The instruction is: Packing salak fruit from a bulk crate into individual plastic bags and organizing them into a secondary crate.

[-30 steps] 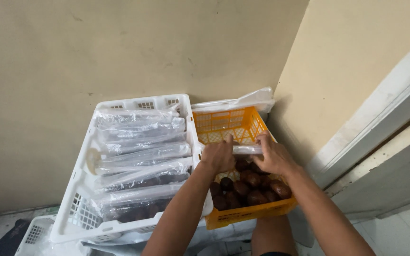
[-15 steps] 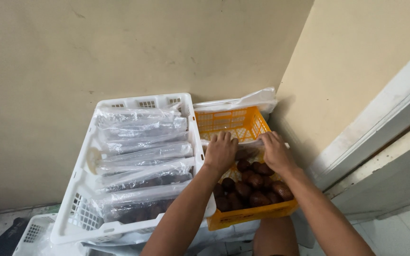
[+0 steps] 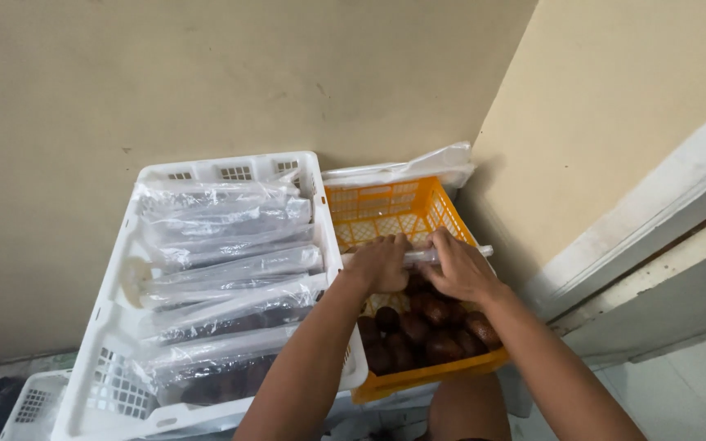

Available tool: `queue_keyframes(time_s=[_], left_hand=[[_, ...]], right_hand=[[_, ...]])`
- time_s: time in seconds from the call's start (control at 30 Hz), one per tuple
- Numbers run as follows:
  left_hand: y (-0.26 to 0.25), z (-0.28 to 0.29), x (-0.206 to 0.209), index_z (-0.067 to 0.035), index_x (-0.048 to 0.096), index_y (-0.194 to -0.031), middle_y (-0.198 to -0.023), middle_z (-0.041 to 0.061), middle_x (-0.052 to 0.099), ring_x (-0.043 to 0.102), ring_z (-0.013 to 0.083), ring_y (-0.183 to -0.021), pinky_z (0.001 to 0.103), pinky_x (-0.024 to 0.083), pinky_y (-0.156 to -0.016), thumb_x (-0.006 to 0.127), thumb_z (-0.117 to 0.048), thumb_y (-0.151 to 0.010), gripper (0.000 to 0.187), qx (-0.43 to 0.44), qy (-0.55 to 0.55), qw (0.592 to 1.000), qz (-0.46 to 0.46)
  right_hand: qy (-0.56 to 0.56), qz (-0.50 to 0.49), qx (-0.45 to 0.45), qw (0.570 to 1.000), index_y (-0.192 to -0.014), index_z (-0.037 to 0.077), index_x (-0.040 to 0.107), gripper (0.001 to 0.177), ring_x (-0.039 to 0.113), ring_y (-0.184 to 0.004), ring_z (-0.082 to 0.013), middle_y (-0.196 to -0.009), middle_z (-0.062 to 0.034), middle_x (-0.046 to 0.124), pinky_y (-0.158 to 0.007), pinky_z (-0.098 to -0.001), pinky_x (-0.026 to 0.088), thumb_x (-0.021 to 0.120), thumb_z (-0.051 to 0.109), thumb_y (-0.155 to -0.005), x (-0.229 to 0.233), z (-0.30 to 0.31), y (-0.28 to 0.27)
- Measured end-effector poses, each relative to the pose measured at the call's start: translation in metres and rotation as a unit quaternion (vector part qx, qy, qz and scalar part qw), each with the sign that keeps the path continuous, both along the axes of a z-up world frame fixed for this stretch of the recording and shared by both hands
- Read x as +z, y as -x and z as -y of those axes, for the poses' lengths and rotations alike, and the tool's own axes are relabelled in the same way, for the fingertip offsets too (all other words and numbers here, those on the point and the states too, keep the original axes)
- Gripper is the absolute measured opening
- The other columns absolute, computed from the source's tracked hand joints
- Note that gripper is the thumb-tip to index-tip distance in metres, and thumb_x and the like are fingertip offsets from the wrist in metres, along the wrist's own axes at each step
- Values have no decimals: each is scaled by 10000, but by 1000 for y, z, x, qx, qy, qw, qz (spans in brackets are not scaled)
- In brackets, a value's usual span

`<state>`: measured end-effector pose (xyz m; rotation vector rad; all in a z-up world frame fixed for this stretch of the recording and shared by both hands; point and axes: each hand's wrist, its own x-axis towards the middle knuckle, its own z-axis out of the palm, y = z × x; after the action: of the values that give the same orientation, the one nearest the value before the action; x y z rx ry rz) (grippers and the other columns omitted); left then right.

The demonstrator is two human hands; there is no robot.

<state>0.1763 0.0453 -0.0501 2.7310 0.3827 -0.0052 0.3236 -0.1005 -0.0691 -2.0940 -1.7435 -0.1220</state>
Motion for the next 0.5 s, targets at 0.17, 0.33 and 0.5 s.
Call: queue_keyframes(time_s=[0.17,0.33,0.5], left_hand=[[-15,-5,-33,-86,418,-1317,-1231,232,668,658,480,-1170,612,535,-948,606,-300,-815,578,1,16,999,-52],[-27,-15,-61,-48,419,-1285,-1238,274,655,618,528,-1199,627,530,-966,597,-342,-828,572,29,47,995,-79],[-21,-9,-51,-32,369,-1232,-1301,289,574,562,549,-1245,681,482,-987,500,-296,-874,464,36,38,997,-58]], right_hand=[[48,15,-9,999,-1122,181,407,412,673,-877,-538,-1087,-164,551,-757,-635,563,699,241,-837,10,6,12],[54,17,23,998,-1097,189,415,305,670,-838,-516,-1041,-104,480,-736,-576,570,583,170,-844,-9,4,6],[-35,178,55,982,-1008,107,558,192,609,-973,-393,-1008,-83,523,-808,-463,499,551,77,-818,-35,-6,-13]])
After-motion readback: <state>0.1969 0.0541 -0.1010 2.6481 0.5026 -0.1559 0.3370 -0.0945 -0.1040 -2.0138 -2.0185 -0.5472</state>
